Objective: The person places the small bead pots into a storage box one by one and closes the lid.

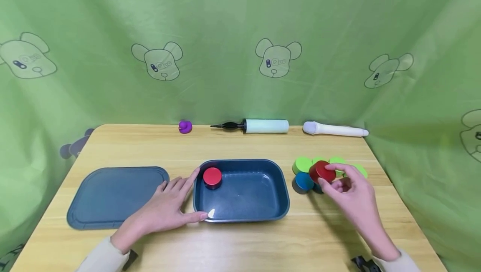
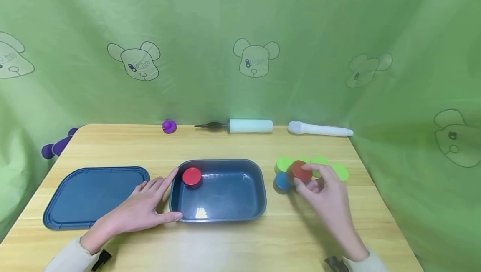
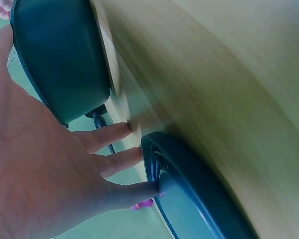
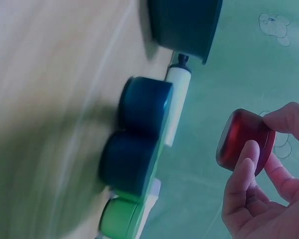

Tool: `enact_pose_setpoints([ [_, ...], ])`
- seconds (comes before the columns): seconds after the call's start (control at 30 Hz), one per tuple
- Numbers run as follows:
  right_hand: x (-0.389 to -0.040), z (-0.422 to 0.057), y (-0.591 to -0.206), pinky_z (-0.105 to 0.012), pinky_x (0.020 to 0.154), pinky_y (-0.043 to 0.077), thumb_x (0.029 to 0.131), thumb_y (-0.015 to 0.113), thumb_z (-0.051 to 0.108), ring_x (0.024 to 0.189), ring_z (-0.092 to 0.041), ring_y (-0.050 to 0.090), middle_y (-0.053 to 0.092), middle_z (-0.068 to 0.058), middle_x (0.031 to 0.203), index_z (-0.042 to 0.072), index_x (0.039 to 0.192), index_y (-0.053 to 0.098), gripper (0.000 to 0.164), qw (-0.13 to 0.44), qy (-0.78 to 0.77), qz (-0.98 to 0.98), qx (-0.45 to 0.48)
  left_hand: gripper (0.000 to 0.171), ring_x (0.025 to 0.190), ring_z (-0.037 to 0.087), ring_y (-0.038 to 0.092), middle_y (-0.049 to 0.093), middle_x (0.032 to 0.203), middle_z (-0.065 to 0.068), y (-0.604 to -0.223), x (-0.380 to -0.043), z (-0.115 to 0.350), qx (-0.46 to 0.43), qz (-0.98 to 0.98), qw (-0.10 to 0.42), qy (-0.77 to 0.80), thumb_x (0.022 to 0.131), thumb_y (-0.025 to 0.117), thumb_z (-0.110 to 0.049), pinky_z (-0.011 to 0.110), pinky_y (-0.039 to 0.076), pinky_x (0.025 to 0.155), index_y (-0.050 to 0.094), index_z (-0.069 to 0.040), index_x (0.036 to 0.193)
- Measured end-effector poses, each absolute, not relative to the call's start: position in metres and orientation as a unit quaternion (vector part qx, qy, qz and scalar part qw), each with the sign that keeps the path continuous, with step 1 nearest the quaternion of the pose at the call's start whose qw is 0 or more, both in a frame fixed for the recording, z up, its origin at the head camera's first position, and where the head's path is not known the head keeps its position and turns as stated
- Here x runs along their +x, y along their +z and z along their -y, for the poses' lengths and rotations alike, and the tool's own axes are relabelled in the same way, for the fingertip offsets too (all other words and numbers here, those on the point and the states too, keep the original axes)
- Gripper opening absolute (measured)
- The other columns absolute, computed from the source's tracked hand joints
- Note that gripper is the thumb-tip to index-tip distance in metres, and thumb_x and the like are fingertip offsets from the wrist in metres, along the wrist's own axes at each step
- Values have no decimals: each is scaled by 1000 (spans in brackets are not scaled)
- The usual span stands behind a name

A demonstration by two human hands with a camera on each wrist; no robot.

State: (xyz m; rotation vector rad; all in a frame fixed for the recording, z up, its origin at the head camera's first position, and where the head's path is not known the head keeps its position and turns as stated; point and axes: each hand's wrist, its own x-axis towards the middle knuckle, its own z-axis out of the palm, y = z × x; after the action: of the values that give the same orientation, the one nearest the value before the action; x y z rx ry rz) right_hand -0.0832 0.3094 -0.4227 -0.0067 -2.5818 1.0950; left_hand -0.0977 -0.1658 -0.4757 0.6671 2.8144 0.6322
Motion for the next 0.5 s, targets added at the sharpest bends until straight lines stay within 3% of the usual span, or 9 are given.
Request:
enact_pose_setpoints([
  [0.5,-101,-264,-426,-18,64,53,92,90,8,71,-18,64,66,-5,92,14,125,74,37,138,440,885,68,119,150,47,43,49,161,22,-478,-99,167,224,-948,90,207,90,57,-91,82,25,116,2,-32,178],
])
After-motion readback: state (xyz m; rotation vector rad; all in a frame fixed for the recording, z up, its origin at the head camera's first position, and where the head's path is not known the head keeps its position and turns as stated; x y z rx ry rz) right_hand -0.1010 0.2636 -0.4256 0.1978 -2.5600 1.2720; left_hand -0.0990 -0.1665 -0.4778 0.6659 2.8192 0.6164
